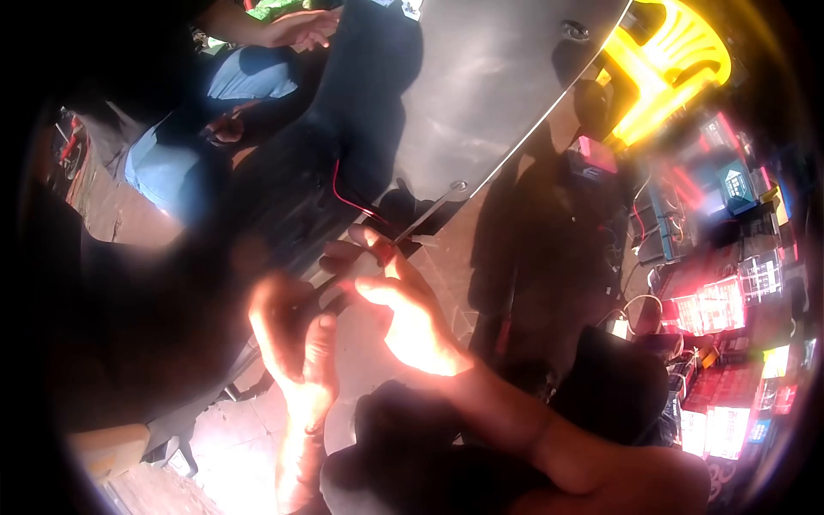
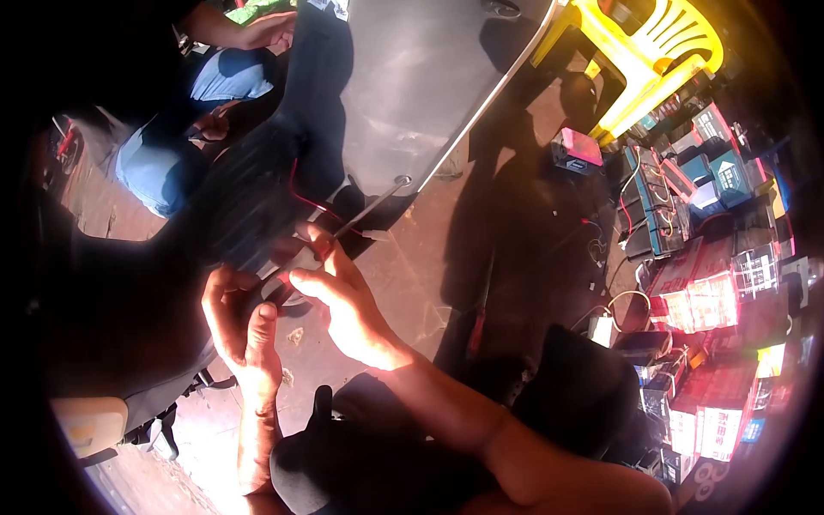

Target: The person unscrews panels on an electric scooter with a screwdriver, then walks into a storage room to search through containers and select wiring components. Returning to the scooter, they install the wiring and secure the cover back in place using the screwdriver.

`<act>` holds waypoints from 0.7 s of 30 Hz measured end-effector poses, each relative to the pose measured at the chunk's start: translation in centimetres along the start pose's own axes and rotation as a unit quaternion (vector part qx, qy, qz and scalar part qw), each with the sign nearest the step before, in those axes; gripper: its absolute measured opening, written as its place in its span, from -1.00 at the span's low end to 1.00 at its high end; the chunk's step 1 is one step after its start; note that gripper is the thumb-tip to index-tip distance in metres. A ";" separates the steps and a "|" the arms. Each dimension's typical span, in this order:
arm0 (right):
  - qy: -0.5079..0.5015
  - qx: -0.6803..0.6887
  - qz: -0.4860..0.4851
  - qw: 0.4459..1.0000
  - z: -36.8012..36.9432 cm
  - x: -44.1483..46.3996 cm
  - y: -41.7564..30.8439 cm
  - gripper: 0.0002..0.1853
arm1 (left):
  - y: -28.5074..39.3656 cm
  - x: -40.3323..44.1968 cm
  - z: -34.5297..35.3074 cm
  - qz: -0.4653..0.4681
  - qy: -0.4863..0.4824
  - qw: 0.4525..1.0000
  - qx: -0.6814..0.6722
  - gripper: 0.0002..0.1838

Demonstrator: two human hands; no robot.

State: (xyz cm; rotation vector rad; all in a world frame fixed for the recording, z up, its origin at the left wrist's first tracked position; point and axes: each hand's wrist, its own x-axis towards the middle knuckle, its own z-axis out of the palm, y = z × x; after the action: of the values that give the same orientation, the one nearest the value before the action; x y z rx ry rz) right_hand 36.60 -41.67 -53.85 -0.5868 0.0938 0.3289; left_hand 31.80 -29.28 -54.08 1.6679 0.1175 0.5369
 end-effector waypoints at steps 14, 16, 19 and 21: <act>0.009 -0.234 -0.077 0.969 -1.4 1.0 -0.2 -0.56 | -2.5 -0.8 -0.8 0.017 -0.040 0.999 0.005 -0.21; 0.030 -0.340 -0.088 0.936 -2.2 1.2 -0.7 -0.51 | -1.1 -0.8 0.8 -0.012 -0.019 0.993 -0.118 -0.40; 0.104 -0.393 -0.060 0.912 -2.6 0.6 -2.9 -0.37 | -1.4 -0.6 0.1 -0.118 -0.032 0.978 -0.170 -0.50; 0.153 -0.322 -0.180 0.917 -4.1 0.5 -3.1 -0.59 | -1.9 -0.6 0.2 -0.122 -0.021 0.969 -0.215 -0.51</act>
State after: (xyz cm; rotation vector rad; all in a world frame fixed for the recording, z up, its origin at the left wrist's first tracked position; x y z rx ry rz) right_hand 38.09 -46.25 -55.73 -1.2915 0.1780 -0.1093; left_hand 31.75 -29.34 -56.04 1.2188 0.1596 0.3121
